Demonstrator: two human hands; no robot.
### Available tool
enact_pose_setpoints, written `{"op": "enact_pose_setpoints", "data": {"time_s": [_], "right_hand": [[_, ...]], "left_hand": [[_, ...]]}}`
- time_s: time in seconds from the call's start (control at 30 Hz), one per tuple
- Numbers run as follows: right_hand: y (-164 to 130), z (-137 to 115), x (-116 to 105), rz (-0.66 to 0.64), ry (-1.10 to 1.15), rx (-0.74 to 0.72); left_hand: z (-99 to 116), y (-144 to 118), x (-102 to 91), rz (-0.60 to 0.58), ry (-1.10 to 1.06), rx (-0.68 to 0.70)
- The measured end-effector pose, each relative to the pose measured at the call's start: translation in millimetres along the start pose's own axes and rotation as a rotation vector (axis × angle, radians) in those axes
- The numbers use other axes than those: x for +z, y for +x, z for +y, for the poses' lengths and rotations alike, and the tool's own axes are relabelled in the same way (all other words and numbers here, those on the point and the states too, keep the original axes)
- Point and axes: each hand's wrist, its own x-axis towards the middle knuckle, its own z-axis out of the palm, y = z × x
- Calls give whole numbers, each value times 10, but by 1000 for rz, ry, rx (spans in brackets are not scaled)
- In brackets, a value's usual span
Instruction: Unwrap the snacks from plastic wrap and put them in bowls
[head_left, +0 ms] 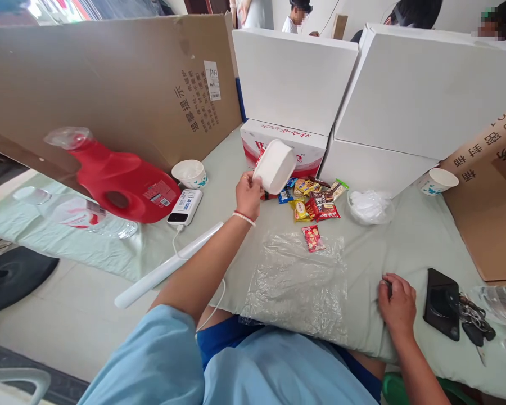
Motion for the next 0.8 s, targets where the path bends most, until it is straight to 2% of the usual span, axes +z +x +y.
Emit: {"op": "enact_pose_setpoints", "data": {"time_s": [0.03, 0.1, 0.2, 0.33, 0.4, 0.47, 0.53, 0.57, 0.67, 0.73, 0.8], "right_hand": [[1, -3, -1, 4, -3, -6], [0, -7, 5, 6, -14, -13], [-2, -1, 26, 2, -35, -22], [38, 28, -18, -22, -16, 9], [97, -11, -125, -45, 24, 53], [181, -147, -286, 19, 50, 94], [274, -396, -452, 101, 111, 126], [317, -553, -521, 87, 201, 142], [396, -1056, -614, -208, 728, 236], [390, -1324, -601, -377, 1026, 320], [346, -1488, -581, -444, 1162, 396]], "left_hand": [[-18, 77, 110, 50, -232, -175], [-70, 202, 285, 57, -342, -305], [-144, 270, 398, 7, -391, -398], [-121, 153, 316, -63, -480, -454], [-81, -27, 223, -109, -512, -473], [-78, -324, 138, -176, -527, -505], [-139, -717, 90, -266, -519, -566], [-190, -928, 82, -307, -510, -599], [-370, -1486, 101, -534, -585, -726], [-455, -1714, 121, -565, -579, -737], [-480, -1788, 123, -528, -493, -705]]}}
